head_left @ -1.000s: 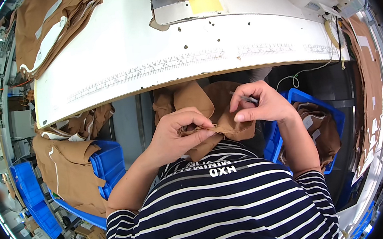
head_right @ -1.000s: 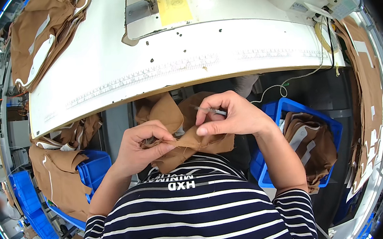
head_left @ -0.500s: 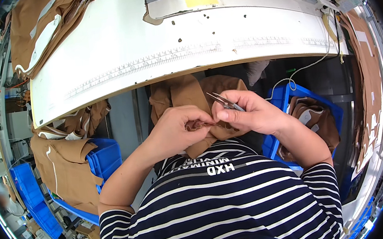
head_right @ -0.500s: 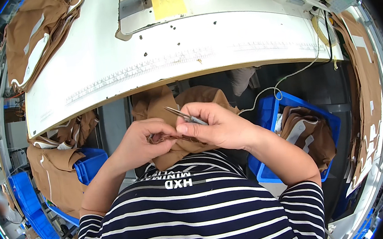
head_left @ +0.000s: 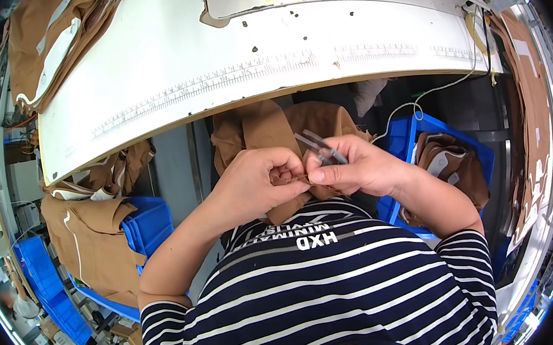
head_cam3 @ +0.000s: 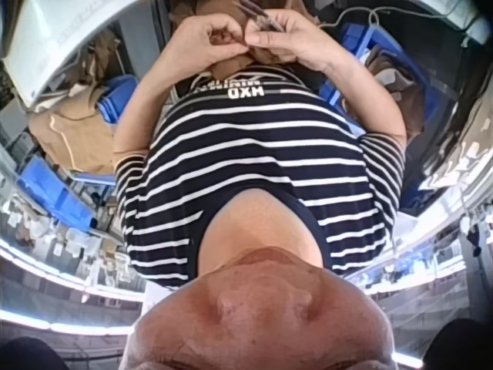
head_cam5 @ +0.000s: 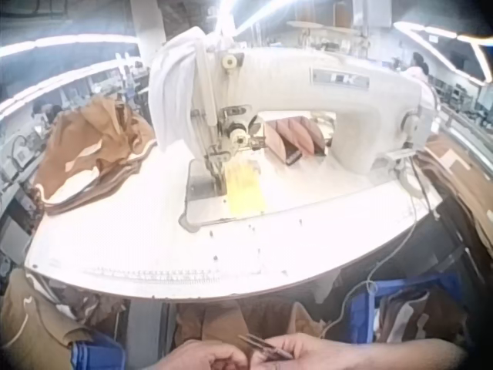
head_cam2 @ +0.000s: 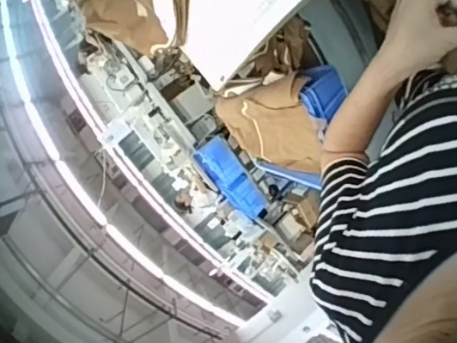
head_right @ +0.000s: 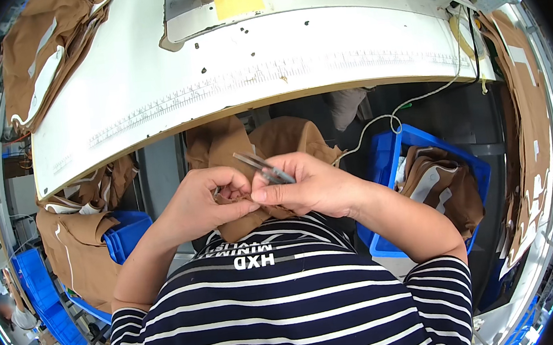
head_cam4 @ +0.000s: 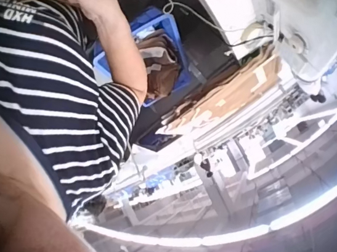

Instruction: The person turns a fabric piece, trims loose threads along its seams using thread snips, and unfolds and positions the fabric piece on the work table.

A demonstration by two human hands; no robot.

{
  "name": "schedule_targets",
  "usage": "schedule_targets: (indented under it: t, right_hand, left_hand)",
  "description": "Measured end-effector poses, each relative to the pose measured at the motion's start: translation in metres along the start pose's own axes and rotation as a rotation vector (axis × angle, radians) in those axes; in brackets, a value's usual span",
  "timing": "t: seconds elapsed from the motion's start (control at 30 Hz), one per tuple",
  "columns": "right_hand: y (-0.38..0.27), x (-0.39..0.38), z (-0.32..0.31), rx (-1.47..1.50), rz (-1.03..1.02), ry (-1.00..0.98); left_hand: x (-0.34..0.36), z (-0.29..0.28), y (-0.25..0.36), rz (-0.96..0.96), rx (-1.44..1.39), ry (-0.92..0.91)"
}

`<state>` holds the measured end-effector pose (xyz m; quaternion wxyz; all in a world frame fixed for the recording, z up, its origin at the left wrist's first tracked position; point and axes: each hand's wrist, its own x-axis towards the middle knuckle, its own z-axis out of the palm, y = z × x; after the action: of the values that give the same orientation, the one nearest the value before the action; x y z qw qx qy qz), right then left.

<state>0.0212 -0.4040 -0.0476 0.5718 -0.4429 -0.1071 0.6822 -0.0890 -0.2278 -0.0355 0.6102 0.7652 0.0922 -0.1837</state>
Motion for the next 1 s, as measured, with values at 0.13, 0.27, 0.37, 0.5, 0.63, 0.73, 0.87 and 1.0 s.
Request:
schedule_targets:
  t: [0.13,0.27,0.37,0.5,0.63,0.73,0.87,1.0]
  right_hand:
    - [0.002,-0.003,-0.001,0.075,-0.073,0.015]
    - [0.006,-0.002,-0.003,0.222,-0.032,-0.056]
    - [0.009,-0.001,-0.002,0.277,0.01,-0.047]
    - [0.012,-0.003,0.003,0.098,0.018,-0.006]
    - [0.012,-0.003,0.01,-0.114,-0.029,0.022]
    - [0.01,-0.004,0.012,-0.179,0.006,0.055]
    - [0.01,-0.006,0.006,-0.018,0.079,0.043]
    - [0.017,-0.006,0.007,0.035,0.081,0.032]
  left_hand:
    - [0.006,0.01,-0.016,0.26,0.007,0.11]
    - [0.005,0.012,-0.018,0.057,-0.126,0.026]
    - [0.006,0.013,-0.022,0.132,-0.195,-0.041]
    - [0.003,0.016,-0.011,0.11,0.019,-0.007]
    - [-0.001,0.021,-0.013,0.193,0.34,0.122]
    - [-0.001,0.019,-0.017,0.184,0.408,0.08]
    - [0.002,0.004,-0.014,-0.043,-0.03,-0.194]
    - [0.003,0.008,-0.017,0.22,-0.009,-0.129]
